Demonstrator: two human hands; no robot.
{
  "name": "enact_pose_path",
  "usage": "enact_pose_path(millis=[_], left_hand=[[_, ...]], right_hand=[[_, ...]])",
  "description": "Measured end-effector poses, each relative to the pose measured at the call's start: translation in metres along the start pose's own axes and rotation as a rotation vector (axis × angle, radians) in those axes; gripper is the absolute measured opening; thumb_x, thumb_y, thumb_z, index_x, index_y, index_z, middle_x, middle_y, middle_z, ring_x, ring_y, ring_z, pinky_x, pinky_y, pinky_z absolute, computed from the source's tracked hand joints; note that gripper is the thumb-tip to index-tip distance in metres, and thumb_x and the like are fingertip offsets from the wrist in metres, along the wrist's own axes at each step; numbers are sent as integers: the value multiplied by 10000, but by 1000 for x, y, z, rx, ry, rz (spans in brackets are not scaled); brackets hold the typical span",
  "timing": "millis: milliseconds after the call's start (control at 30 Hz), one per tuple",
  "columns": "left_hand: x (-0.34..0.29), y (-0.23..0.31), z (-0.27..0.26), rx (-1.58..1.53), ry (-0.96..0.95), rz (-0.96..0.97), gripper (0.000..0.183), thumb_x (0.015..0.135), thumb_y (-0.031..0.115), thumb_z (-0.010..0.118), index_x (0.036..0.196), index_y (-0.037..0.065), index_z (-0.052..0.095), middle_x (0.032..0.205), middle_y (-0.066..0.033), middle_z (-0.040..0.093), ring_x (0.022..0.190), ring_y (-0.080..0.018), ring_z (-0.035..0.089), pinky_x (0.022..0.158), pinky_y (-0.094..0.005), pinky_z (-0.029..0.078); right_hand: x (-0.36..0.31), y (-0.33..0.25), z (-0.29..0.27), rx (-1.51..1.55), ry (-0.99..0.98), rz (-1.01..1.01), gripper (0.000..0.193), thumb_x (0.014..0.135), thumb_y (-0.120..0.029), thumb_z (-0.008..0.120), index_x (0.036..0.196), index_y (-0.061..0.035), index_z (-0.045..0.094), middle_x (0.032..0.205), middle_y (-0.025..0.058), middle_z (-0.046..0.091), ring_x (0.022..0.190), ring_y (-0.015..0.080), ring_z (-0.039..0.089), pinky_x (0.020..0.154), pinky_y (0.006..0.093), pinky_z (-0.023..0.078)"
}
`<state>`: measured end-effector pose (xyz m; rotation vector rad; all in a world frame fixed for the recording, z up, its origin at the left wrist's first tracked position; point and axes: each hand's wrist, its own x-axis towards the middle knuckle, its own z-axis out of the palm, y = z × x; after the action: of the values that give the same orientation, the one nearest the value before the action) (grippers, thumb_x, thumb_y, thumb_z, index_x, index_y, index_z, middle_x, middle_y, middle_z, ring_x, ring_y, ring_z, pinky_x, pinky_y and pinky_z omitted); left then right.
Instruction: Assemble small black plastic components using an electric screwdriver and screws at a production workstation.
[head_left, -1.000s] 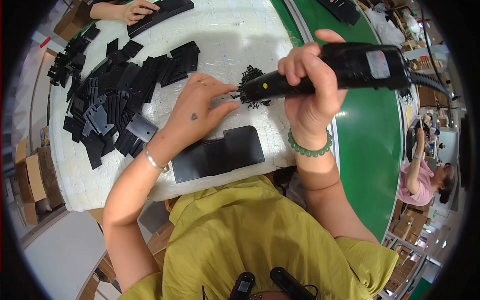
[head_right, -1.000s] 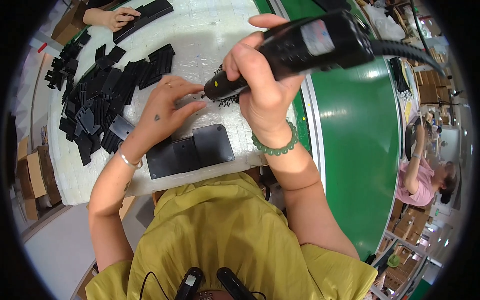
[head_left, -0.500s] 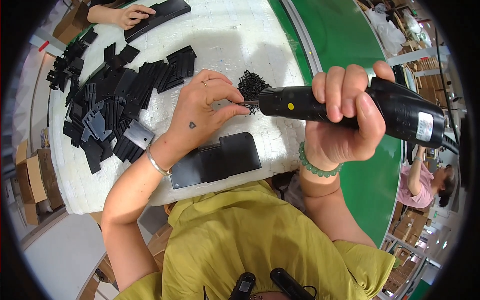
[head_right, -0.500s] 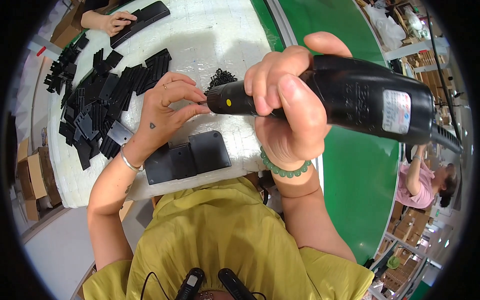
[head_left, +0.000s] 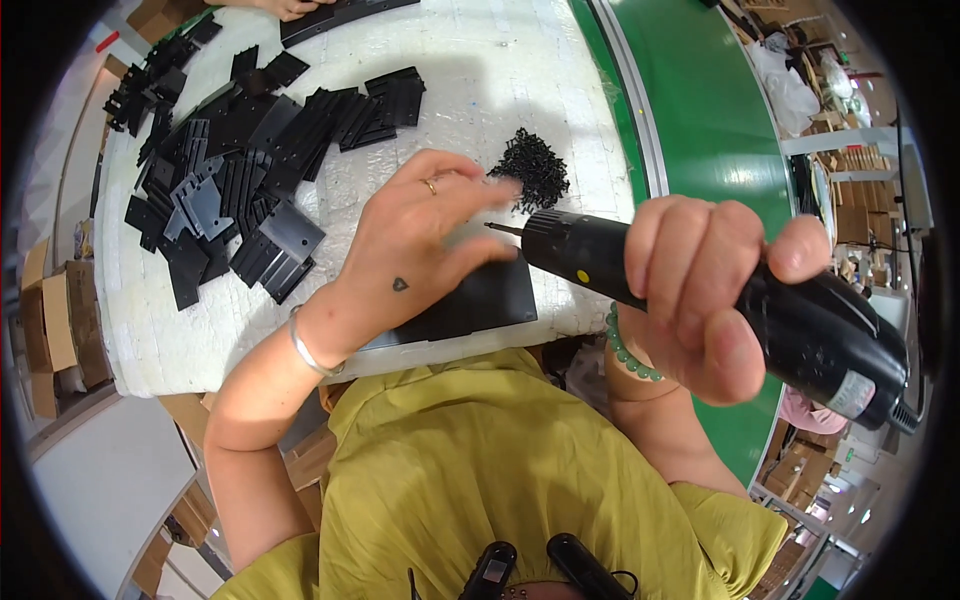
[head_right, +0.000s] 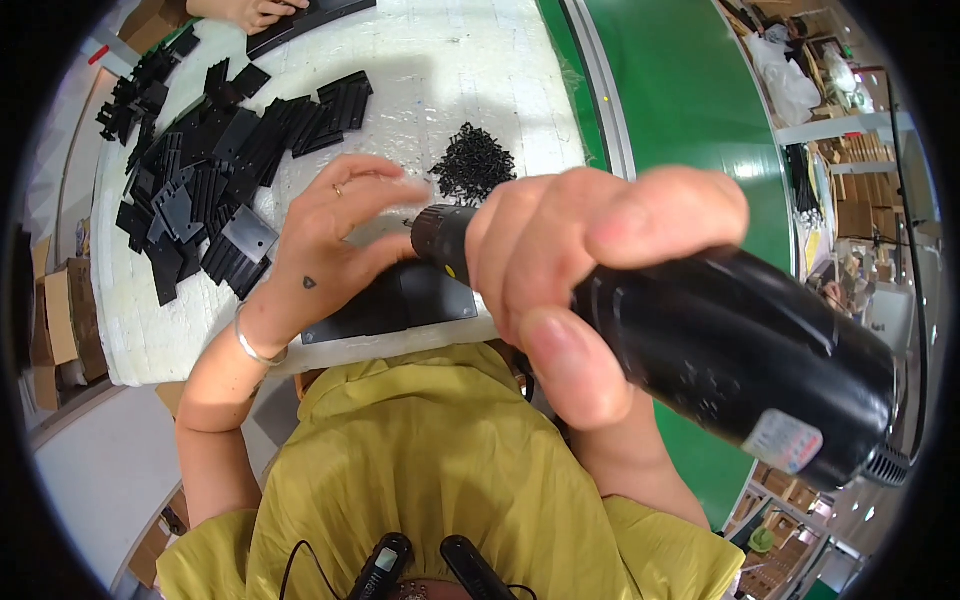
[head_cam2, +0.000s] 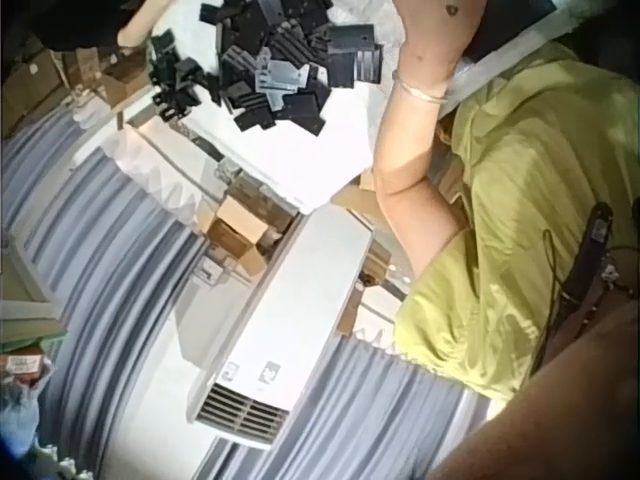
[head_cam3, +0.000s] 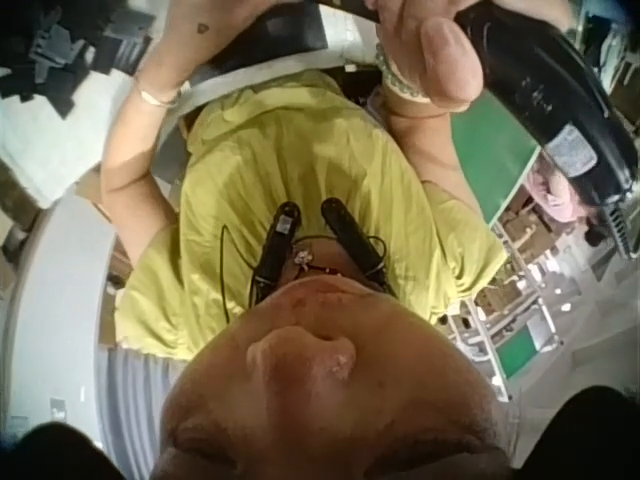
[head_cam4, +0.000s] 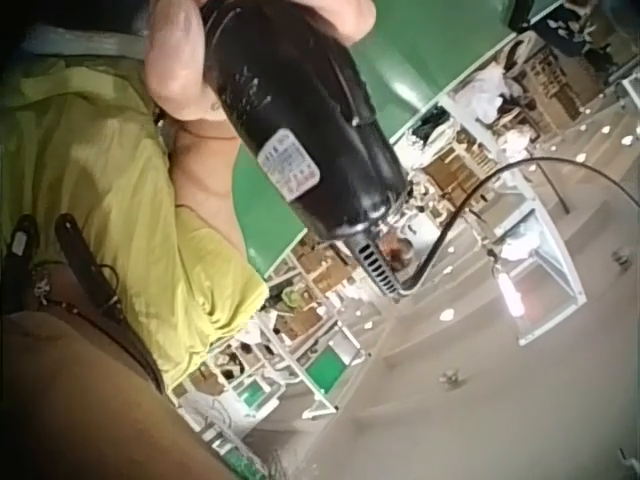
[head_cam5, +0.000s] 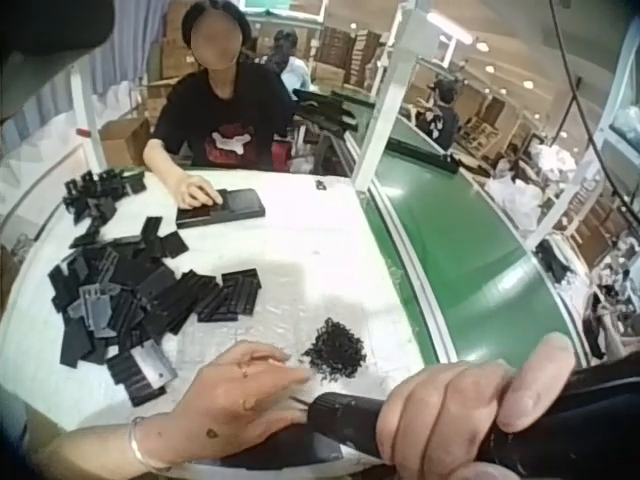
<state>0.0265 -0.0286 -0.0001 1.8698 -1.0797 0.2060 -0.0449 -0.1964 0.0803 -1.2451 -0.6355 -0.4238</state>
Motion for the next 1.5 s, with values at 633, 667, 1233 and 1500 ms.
enact_pose_path(millis=[633,667,1233,1500], left_hand=[[-42,6,-21,-137,-419,-595,340,715,280,708,960,72,598,741,-136,606,768,-308,581,703,-384,436],[-42,6,-20,-153,-415,-611,324,716,279,701,944,72,601,741,-136,607,768,-304,584,702,-382,436],[-47,3,-13,-121,-351,-645,279,711,274,691,918,99,630,780,-133,616,821,-308,588,740,-396,440],[-50,6,-17,-82,-355,-666,280,719,275,689,924,95,626,794,-129,609,842,-311,573,749,-388,436]], right_hand=[[-5,21,30,-69,-78,238,385,761,-75,556,1106,-105,389,612,-11,423,500,108,426,541,261,371],[-5,22,31,-70,-81,242,385,761,-75,556,1106,-105,389,612,-11,423,500,108,426,541,261,371],[-2,27,48,-144,-163,301,321,770,-69,663,894,-104,368,585,14,466,446,108,412,460,254,377],[-5,27,51,-129,-108,345,336,759,-89,692,885,-102,381,566,4,454,447,111,411,448,261,361]])
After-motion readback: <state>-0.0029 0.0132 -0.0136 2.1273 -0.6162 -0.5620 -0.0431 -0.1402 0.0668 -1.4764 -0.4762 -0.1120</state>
